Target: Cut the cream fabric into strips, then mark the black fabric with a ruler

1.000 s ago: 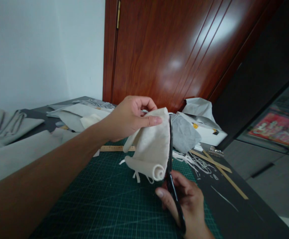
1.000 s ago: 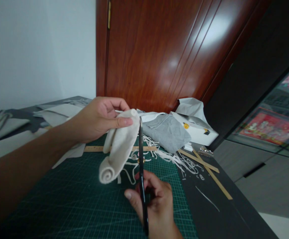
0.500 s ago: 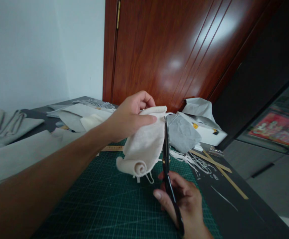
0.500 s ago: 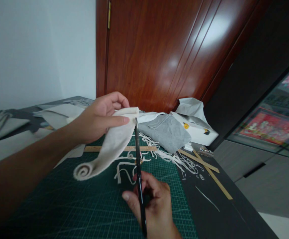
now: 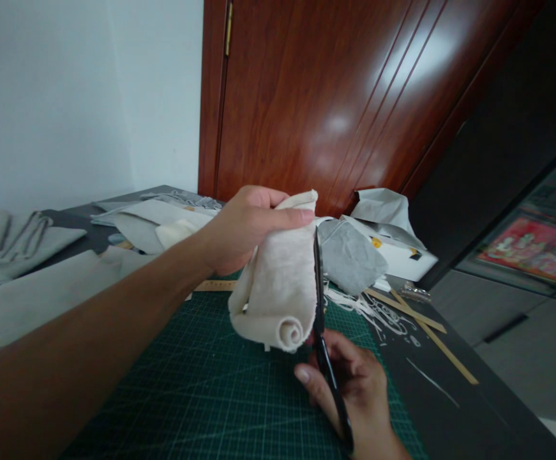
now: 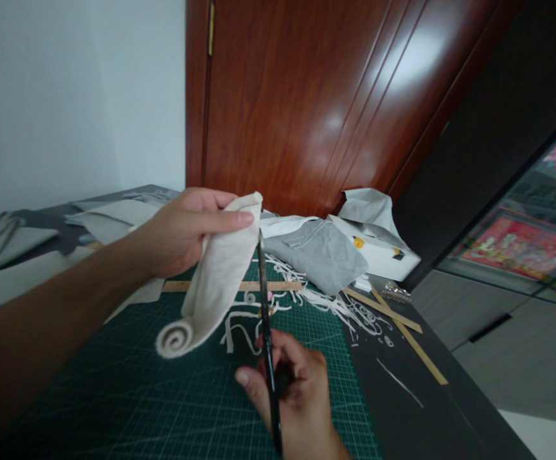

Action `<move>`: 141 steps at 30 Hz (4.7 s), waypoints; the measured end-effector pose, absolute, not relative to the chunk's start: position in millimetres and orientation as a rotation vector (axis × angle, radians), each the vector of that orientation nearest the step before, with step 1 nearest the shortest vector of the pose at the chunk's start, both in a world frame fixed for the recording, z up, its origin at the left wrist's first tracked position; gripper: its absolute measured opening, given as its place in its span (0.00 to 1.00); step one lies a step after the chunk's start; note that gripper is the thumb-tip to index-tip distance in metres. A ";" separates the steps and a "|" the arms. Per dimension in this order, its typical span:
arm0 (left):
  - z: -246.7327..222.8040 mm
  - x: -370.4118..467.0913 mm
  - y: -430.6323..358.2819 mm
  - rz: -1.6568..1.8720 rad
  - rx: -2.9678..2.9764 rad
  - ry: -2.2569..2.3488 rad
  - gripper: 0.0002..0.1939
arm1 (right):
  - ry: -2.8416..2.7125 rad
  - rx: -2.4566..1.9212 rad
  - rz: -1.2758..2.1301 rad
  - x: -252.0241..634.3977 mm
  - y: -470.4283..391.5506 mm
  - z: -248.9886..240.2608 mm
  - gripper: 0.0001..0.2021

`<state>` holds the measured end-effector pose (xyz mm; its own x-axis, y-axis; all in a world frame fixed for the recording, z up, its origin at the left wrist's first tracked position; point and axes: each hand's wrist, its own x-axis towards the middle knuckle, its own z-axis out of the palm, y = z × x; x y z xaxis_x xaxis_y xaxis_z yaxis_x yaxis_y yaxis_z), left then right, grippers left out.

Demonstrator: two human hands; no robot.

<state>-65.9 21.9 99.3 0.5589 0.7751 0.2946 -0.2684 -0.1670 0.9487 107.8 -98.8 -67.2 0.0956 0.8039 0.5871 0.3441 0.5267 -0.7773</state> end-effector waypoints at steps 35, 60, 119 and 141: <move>98.3 -63.8 18.0 0.946 1.439 0.535 0.05 | -1.513 -1.032 0.608 104.3 -102.1 -51.2 0.15; 76.5 -51.2 21.4 0.865 1.620 0.576 0.07 | -1.431 -0.924 0.505 100.4 -100.8 -41.5 0.19; 70.2 -43.3 17.0 0.876 1.640 0.590 0.05 | -1.428 -0.956 0.375 101.8 -103.1 -28.7 0.10; 75.3 -47.1 18.1 0.900 1.659 0.480 0.07 | -1.436 -1.039 0.336 109.6 -104.0 -38.4 0.13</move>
